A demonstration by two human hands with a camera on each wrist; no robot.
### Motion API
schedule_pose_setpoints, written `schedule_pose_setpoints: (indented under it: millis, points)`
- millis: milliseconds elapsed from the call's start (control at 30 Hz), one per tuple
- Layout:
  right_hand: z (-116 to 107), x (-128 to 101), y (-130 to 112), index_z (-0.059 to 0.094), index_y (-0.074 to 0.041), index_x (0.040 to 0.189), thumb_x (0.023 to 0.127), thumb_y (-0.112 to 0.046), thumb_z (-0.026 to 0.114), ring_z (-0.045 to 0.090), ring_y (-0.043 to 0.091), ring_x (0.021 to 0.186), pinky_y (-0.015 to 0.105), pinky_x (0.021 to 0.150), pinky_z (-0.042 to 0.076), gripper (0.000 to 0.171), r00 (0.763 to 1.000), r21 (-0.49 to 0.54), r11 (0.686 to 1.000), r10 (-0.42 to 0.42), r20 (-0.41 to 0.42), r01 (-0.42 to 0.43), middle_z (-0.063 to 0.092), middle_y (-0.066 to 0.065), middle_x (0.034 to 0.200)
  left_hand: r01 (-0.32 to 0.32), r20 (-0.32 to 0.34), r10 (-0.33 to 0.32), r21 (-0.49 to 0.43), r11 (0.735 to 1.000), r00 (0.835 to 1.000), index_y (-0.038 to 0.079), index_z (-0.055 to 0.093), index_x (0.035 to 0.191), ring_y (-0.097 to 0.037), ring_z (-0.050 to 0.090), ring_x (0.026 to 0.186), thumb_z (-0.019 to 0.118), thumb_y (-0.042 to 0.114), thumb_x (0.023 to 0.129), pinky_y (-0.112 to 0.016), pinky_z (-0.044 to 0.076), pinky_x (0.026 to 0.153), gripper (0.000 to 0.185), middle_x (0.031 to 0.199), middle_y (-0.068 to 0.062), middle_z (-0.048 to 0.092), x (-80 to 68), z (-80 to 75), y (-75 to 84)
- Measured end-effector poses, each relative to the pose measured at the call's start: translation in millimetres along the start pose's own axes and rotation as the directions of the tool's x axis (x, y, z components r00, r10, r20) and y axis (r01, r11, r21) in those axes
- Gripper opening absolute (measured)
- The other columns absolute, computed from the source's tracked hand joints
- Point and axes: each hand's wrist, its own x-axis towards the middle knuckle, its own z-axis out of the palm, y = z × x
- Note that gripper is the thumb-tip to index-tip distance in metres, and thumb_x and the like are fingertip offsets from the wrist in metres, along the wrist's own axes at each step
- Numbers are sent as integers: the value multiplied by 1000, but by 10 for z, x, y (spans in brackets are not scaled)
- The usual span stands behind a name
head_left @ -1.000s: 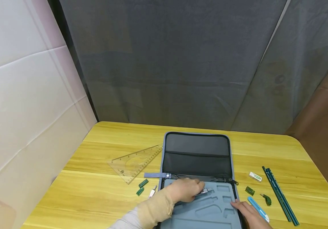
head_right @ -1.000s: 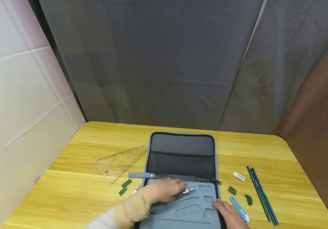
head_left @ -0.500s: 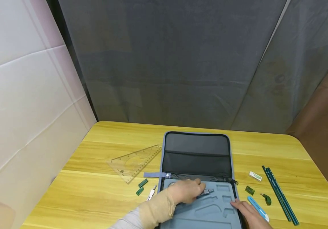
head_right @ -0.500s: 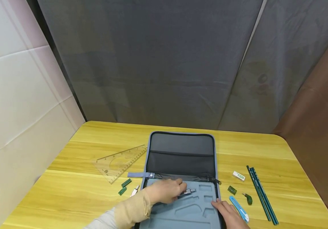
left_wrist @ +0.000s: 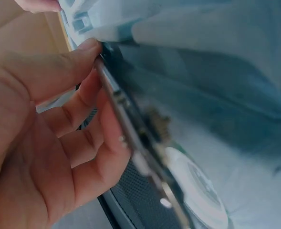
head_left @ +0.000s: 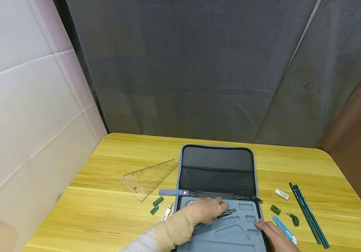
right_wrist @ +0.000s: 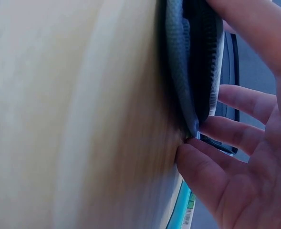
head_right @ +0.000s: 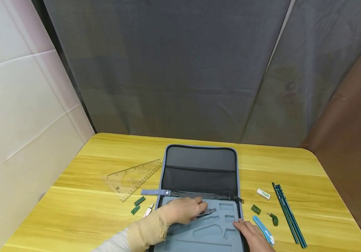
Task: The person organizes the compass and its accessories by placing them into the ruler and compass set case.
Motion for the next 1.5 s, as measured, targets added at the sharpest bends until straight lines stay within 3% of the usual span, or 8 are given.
schedule_pose_setpoints:
  millis: [300, 533, 967, 1200, 1500]
  points:
    - [10, -8, 4, 48, 0, 125, 72, -42, 73, 47, 41, 105, 45, 77, 46, 72, 1000, -2, 1000, -7, -16, 7, 51, 11, 117, -50, -63, 54, 52, 997, 997, 21, 52, 101, -7, 56, 66, 69, 19, 81, -17, 43, 55, 26, 90, 4, 53, -21, 21, -16]
    - [10, -11, -12, 48, -1, 125, 72, -41, 73, 47, 42, 105, 45, 77, 46, 71, 1000, -6, 1000, -18, -25, 18, 51, 9, 116, -56, -41, 56, 22, 998, 998, 22, 53, 107, -6, 55, 67, 67, 19, 82, -15, 43, 56, 28, 95, 4, 54, -35, 13, -19]
    - [-4, -2, -8, 47, -1, 126, 72, -39, 74, 48, 34, 107, 42, 76, 47, 72, 1000, 3, 1000, -25, -12, 25, 51, 12, 115, -24, -6, 24, -25, 999, 1000, 26, 54, 111, -6, 57, 80, 68, 5, 79, -17, 46, 67, 40, 102, 6, 55, -14, 16, 10]
    - [-25, -3, -15, 45, 0, 127, 71, -38, 75, 48, 26, 108, 38, 75, 48, 74, 998, 0, 999, -53, -17, 53, 50, 12, 116, -45, -64, 47, 31, 999, 997, 21, 59, 106, -4, 57, 88, 70, 5, 76, -19, 47, 74, 35, 98, 6, 59, -2, 36, 1]
    - [-15, -13, -31, 46, -2, 127, 70, -39, 76, 48, 29, 106, 40, 75, 47, 75, 997, -13, 998, -61, -37, 60, 50, 8, 115, -35, -139, 65, 207, 978, 988, 24, 66, 101, -6, 58, 76, 63, 17, 84, -18, 48, 60, 18, 90, 3, 60, -52, 61, 69]
